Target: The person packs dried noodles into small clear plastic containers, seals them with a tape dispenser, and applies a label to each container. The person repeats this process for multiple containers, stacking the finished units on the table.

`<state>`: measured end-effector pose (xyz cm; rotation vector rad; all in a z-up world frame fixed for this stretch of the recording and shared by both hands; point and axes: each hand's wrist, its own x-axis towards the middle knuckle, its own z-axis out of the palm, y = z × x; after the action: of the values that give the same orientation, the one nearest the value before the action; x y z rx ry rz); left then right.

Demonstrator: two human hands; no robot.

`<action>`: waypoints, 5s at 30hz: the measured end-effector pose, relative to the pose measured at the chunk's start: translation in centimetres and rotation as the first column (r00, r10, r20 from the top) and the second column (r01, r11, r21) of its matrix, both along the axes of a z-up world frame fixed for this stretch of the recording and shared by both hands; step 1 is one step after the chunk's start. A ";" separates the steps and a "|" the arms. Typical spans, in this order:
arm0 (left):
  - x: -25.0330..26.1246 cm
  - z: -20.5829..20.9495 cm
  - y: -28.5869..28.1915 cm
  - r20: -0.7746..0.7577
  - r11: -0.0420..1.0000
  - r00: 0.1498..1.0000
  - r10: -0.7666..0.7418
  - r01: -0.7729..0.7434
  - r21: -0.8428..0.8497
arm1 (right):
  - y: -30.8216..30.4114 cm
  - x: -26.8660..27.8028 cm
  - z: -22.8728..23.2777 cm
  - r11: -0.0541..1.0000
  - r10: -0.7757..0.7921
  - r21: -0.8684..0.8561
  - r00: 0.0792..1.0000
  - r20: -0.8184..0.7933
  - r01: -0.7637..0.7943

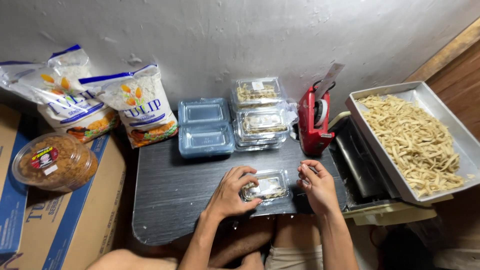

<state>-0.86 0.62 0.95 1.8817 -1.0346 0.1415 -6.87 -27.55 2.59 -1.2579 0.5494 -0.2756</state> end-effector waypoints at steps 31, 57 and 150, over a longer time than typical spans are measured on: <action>-3.6 4.9 -0.5 -0.290 0.938 0.930 0.224 -0.286 -0.194 | 8.4 -2.1 8.4 0.261 0.667 -0.871 0.730 -0.149 -0.417; -2.5 0.1 -3.5 -0.424 0.810 0.745 0.515 -0.585 -0.045 | 7.7 -2.2 -0.5 0.531 0.109 -0.831 0.986 -0.130 -0.168; -2.8 -0.3 -4.4 -0.232 0.748 0.712 0.663 -0.643 0.165 | 10.7 -1.1 -0.9 0.567 -0.078 -0.803 0.958 -0.277 -0.185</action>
<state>-3.65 -3.80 0.68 2.1914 -0.1367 0.2446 -7.95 -16.84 1.68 -2.2773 0.6499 -0.3146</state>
